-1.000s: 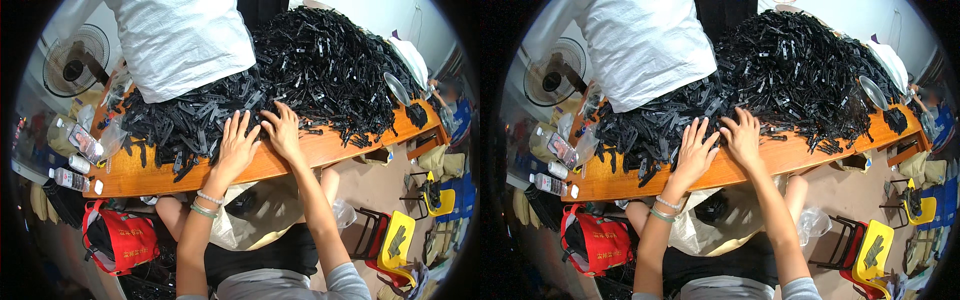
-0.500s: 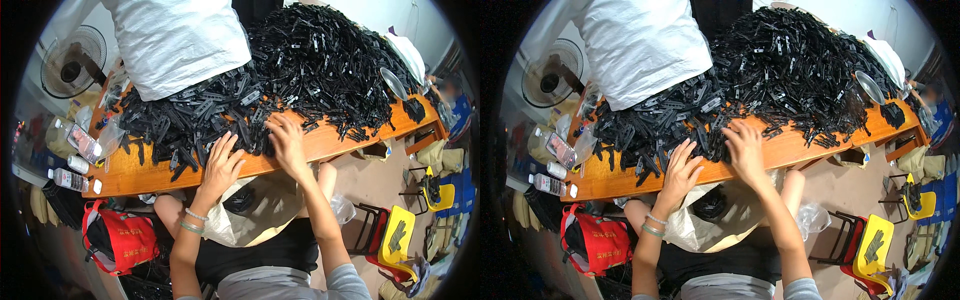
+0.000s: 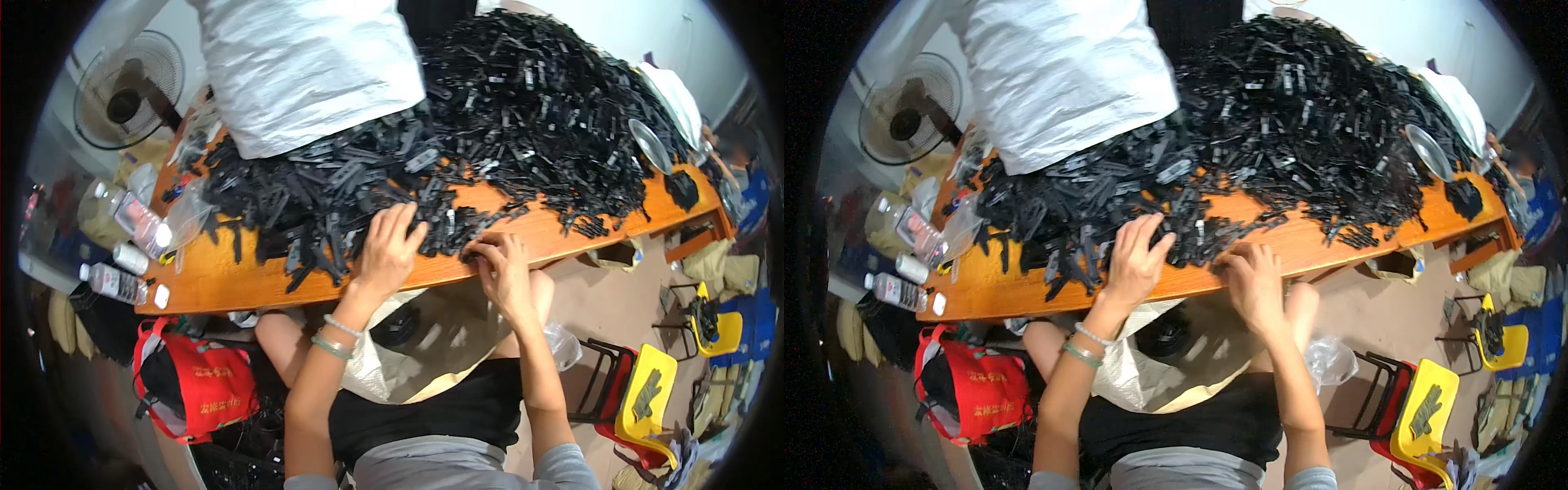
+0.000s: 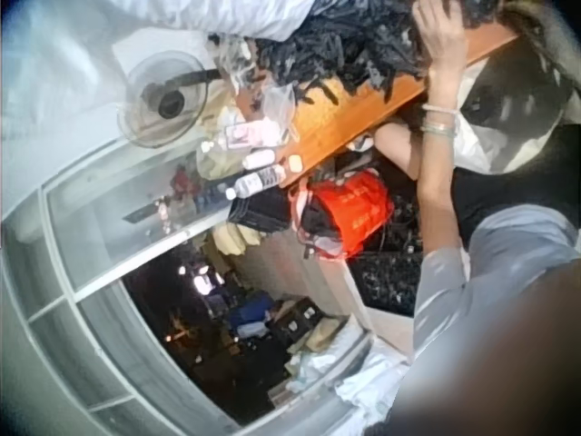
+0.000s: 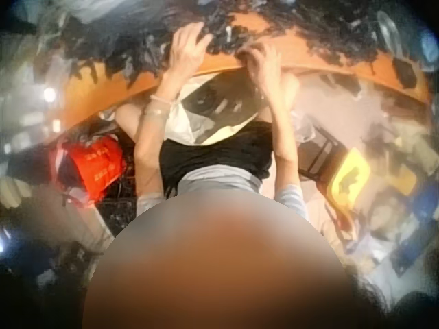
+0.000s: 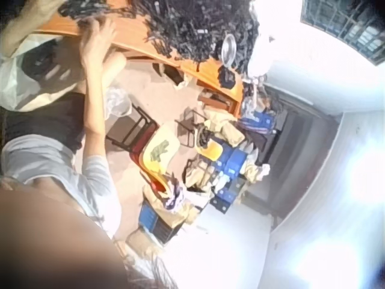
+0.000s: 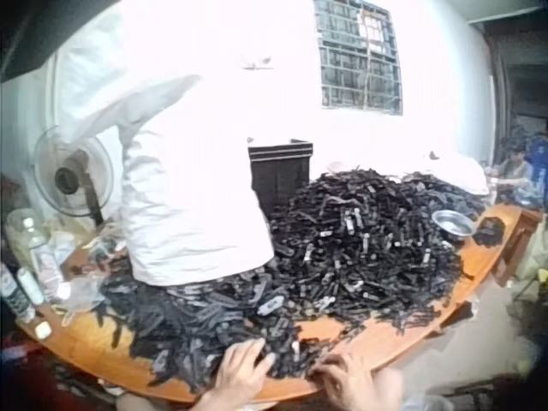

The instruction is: The person sorts small black metal parts by hand, picking them from a pile on a table and placing them into a bag.

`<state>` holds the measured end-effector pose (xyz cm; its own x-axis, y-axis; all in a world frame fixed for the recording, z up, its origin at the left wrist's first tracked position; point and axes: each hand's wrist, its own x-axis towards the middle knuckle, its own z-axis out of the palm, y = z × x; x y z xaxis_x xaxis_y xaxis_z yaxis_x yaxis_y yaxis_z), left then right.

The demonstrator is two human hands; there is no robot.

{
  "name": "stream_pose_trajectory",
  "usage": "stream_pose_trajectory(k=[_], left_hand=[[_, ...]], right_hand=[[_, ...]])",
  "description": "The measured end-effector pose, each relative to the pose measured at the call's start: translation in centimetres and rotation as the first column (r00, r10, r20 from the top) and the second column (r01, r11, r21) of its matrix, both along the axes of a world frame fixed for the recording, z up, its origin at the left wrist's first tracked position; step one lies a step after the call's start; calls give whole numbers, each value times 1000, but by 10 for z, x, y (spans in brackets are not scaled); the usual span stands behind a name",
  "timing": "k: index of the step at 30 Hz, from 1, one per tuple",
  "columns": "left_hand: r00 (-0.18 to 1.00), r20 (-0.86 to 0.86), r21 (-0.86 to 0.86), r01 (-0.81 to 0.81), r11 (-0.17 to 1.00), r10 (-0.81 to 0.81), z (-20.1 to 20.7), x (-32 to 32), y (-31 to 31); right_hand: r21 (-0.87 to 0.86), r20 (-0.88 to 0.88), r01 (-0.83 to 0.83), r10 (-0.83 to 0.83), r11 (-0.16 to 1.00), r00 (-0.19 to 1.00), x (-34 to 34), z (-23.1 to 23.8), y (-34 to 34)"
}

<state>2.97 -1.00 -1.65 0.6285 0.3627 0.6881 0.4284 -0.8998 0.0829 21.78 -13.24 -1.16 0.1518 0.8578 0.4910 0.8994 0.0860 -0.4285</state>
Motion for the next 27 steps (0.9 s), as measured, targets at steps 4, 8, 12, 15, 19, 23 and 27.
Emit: stream_pose_trajectory(k=[4,8,12,15,19,23,27], left_hand=[[975,209,-123,-46,991,71,9,7,-14],[727,657,-505,230,832,198,24,10,-38],[512,803,-592,620,514,306,36,-6,-69],[542,806,-583,656,479,239,34,-21,-79],[606,701,-712,572,407,375,27,-30,-81],[658,636,-739,669,73,403,42,-40,-88],[855,488,-842,514,-164,176,40,-54,-93]], right_hand=[[53,25,-20,19,998,999,1,-4,-4],[203,-100,-75,97,976,990,-1,-14,-5],[217,-593,55,87,975,801,-18,-28,-2],[273,-556,18,142,962,819,-32,-13,-3],[295,-737,-148,323,944,594,-47,6,-9],[201,-844,-400,365,894,393,-47,23,-26],[128,-645,-532,478,837,596,-51,40,-25]])
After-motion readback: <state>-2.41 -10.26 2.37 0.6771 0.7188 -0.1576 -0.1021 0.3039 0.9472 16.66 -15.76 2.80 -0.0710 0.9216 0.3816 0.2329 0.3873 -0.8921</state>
